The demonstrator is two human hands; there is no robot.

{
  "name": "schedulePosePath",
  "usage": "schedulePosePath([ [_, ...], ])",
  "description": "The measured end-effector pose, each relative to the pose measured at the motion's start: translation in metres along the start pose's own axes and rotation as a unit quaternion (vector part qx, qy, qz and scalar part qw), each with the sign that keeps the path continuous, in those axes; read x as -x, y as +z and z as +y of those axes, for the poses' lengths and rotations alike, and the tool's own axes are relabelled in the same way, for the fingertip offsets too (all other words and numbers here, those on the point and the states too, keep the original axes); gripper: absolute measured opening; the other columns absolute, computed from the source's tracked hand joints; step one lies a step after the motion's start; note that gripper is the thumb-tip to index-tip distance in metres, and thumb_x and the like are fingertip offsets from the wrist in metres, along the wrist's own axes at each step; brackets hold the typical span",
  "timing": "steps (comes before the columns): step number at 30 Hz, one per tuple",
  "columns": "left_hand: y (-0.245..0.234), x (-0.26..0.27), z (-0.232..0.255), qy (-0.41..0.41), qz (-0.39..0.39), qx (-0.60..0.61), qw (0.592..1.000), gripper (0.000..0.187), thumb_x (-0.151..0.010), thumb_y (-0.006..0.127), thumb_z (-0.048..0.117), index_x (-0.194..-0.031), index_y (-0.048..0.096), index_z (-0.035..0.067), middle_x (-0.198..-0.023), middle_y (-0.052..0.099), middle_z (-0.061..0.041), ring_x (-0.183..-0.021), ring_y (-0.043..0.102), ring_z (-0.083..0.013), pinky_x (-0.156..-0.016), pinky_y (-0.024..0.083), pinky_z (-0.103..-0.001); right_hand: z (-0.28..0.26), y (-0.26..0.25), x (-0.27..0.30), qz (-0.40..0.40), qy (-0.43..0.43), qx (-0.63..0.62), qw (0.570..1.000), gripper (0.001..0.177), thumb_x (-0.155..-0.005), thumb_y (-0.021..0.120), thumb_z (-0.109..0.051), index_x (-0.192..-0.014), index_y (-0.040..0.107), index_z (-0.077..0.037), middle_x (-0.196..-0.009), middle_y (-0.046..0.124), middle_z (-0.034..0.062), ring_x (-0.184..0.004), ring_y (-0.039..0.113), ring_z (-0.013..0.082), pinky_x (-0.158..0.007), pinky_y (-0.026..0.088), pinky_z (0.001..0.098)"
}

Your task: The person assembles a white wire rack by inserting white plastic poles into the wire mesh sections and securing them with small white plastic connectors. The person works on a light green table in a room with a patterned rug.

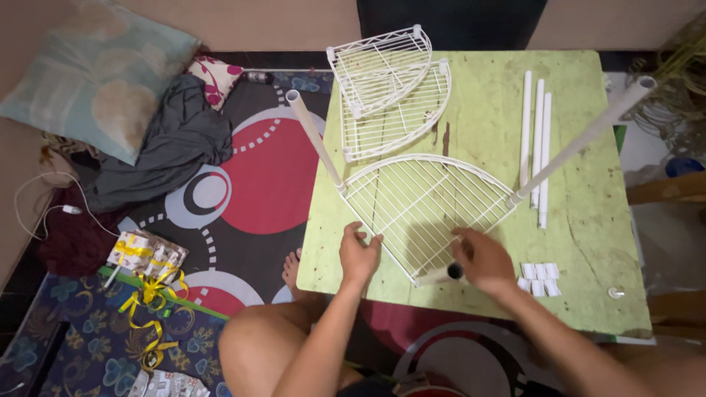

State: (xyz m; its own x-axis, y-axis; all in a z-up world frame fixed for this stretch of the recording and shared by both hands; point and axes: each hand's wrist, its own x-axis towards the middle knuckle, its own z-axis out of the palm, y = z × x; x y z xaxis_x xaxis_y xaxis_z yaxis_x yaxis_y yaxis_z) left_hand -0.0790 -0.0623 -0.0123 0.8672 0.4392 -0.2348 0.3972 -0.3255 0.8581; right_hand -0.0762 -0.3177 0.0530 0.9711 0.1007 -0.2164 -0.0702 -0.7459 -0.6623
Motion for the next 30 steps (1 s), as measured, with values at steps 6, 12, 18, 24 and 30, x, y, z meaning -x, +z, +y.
schedulePosePath([
  [6,-0.003,-0.006,0.001,0.01,-0.022,-0.008,1.0,0.068,-0.073,0.087,0.012,-0.131,0.053,0.008,-0.104,0.066,-0.013,-0.075,0.066,-0.0233,-0.074,0.055,-0.037,-0.027,-0.02,-0.098,0.048,-0.104,-0.088,0.989,0.031,-0.092,0.067,-0.016,-0.121,0.071,-0.007,-0.077,0.073,0.0084,-0.068,0.07,0.0143,-0.063,0.055,0.0296],
  [12,-0.01,-0.007,0.009,-0.022,-0.046,-0.028,0.998,0.067,-0.074,0.088,0.017,-0.13,0.052,0.011,-0.102,0.066,-0.009,-0.077,0.068,-0.0231,-0.074,0.055,-0.039,-0.068,-0.012,-0.213,-0.038,0.004,-0.275,0.961,0.03,-0.097,0.062,-0.015,-0.12,0.065,0.003,-0.084,0.074,0.0117,-0.067,0.068,0.0167,-0.058,0.056,0.0292],
  [18,-0.018,-0.012,0.025,-0.101,-0.077,-0.063,0.99,0.067,-0.073,0.089,0.022,-0.129,0.053,0.02,-0.099,0.066,-0.002,-0.083,0.069,-0.0203,-0.075,0.054,-0.039,-0.107,0.011,-0.285,-0.017,0.1,-0.339,0.935,0.032,-0.097,0.065,-0.018,-0.119,0.059,0.005,-0.089,0.071,0.0159,-0.069,0.074,0.0228,-0.058,0.063,0.0336],
  [24,-0.027,-0.02,0.029,-0.138,-0.106,-0.084,0.981,0.068,-0.071,0.091,0.023,-0.127,0.052,0.022,-0.097,0.066,0.0,-0.087,0.068,-0.02,-0.077,0.053,-0.039,-0.122,0.014,-0.315,0.006,0.148,-0.308,0.94,0.045,-0.102,0.066,-0.03,-0.108,0.065,0.015,-0.086,0.073,0.0213,-0.066,0.074,0.025,-0.054,0.06,0.0315],
  [30,-0.027,-0.022,0.029,-0.134,-0.101,-0.078,0.983,0.065,-0.069,0.092,0.022,-0.122,0.053,0.022,-0.095,0.065,0.0,-0.085,0.066,-0.0199,-0.075,0.052,-0.039,-0.123,0.029,-0.344,0.004,0.198,-0.343,0.918,0.04,-0.099,0.07,-0.027,-0.106,0.062,0.012,-0.081,0.072,0.0221,-0.067,0.073,0.0277,-0.054,0.059,0.0304],
])
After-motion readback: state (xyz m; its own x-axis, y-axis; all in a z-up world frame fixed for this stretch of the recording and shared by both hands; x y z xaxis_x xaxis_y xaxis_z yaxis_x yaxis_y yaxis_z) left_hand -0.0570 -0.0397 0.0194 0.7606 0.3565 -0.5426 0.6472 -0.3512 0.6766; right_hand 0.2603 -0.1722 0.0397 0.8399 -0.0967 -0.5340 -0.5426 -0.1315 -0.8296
